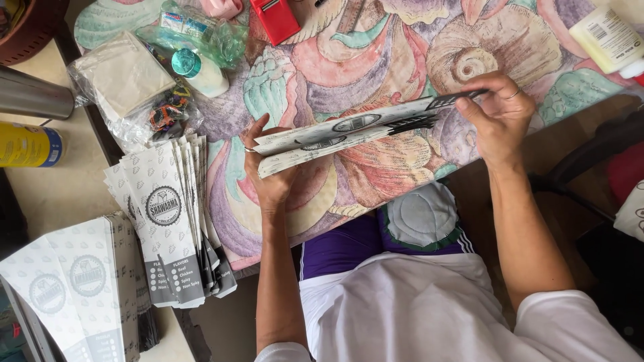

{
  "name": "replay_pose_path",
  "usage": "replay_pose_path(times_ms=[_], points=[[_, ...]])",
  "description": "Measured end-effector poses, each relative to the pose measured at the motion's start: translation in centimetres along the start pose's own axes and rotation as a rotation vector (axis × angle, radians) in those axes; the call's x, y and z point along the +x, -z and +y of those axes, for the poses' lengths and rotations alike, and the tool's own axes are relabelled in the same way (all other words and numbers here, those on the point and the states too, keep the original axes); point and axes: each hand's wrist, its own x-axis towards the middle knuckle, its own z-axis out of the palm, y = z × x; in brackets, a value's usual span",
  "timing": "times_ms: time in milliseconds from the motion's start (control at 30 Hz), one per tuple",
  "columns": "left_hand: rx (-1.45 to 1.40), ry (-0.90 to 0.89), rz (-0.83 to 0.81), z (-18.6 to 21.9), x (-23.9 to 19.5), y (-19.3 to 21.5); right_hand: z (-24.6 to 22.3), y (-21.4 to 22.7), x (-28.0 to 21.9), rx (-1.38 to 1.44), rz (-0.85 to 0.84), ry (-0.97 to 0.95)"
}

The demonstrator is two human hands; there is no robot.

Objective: Applying glue to the edges of paper shawarma sleeves and organizing them into stacks.

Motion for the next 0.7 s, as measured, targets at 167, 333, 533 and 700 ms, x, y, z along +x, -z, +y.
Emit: replay_pose_path(times_ms=[167, 333, 533, 700], points=[[-0.011, 0.046, 0.027, -1.2, -0.5, 0.3, -1.8, -2.3, 1.0, 0.035, -0.106, 0.097], [-0.225, 0.03, -0.04, -1.6, -0.6, 0.3, -0.4, -3.7, -0.2, 0.25, -0.276, -0.08], [-0.181, -0.033, -0.036, -2.2, -0.6, 0.2, -0.9, -2.5, 0.7, 0.091, -0.216, 0.014], [-0.146, -0.006, -0.001, -2.6, -0.3, -0.1, -0.5, -0.7, -0.6, -0.118, -0.142, -0.036]])
